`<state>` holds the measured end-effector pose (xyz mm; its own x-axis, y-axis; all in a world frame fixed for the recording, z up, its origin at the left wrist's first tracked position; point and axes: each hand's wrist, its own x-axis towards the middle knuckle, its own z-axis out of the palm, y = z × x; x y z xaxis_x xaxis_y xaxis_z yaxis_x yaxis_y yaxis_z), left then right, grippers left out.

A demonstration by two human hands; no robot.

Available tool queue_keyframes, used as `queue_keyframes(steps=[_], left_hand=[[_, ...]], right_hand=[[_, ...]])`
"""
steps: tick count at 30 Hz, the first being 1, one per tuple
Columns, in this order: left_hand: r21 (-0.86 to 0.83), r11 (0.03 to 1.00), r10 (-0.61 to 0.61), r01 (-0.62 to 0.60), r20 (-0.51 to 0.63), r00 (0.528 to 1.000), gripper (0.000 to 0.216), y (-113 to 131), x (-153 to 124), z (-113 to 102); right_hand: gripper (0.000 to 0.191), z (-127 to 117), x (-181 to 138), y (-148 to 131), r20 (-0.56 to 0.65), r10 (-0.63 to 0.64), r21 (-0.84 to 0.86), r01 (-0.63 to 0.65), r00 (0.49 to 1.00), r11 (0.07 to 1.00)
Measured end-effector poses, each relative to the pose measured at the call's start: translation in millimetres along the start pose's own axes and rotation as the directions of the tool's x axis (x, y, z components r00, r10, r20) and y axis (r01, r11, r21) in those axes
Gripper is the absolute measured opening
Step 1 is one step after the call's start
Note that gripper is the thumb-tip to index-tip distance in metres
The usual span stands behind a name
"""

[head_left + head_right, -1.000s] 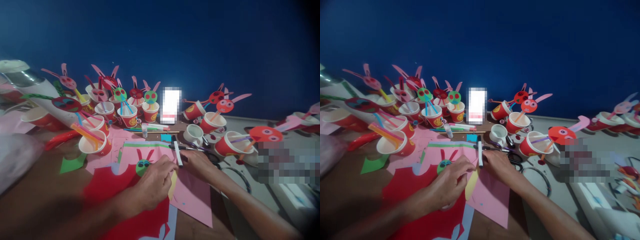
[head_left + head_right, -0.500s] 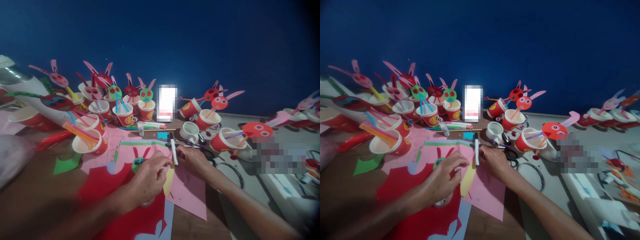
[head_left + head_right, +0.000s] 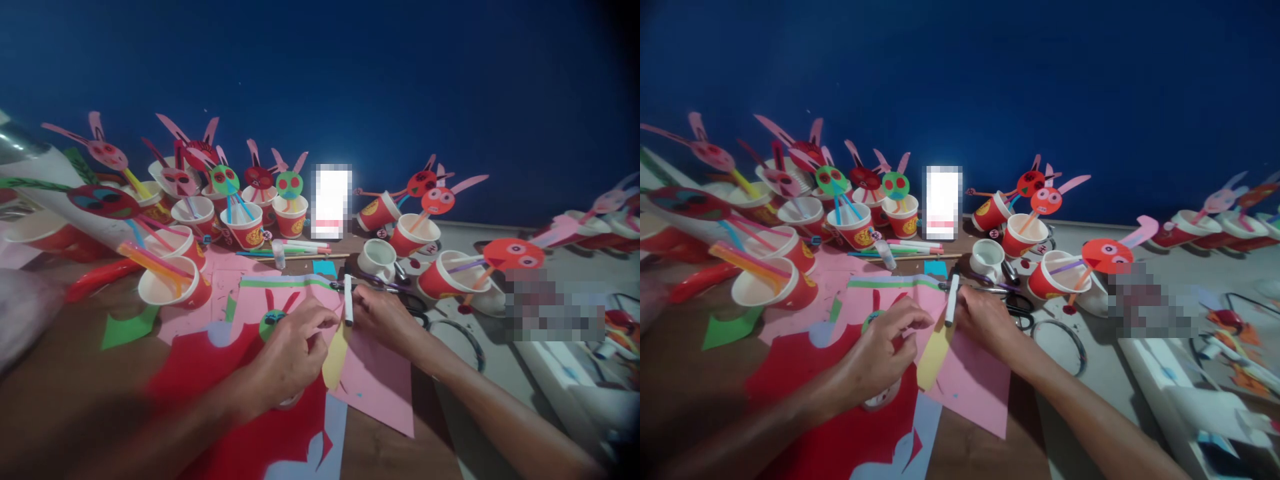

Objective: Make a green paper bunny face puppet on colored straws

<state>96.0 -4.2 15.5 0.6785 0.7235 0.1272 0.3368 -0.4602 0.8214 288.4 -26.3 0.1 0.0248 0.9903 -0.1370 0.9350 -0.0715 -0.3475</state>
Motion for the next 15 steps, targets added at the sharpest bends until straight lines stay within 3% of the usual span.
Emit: queue_keyframes(steps=[15], left_hand=[[-0.020, 0.999, 0.030, -0.030, -0.033, 0.999, 0.035, 4, -1, -11]], right_hand=[[0.014, -4, -5, 0, 0.015, 0.024, 0.087, -0.025, 1.000, 0.996]])
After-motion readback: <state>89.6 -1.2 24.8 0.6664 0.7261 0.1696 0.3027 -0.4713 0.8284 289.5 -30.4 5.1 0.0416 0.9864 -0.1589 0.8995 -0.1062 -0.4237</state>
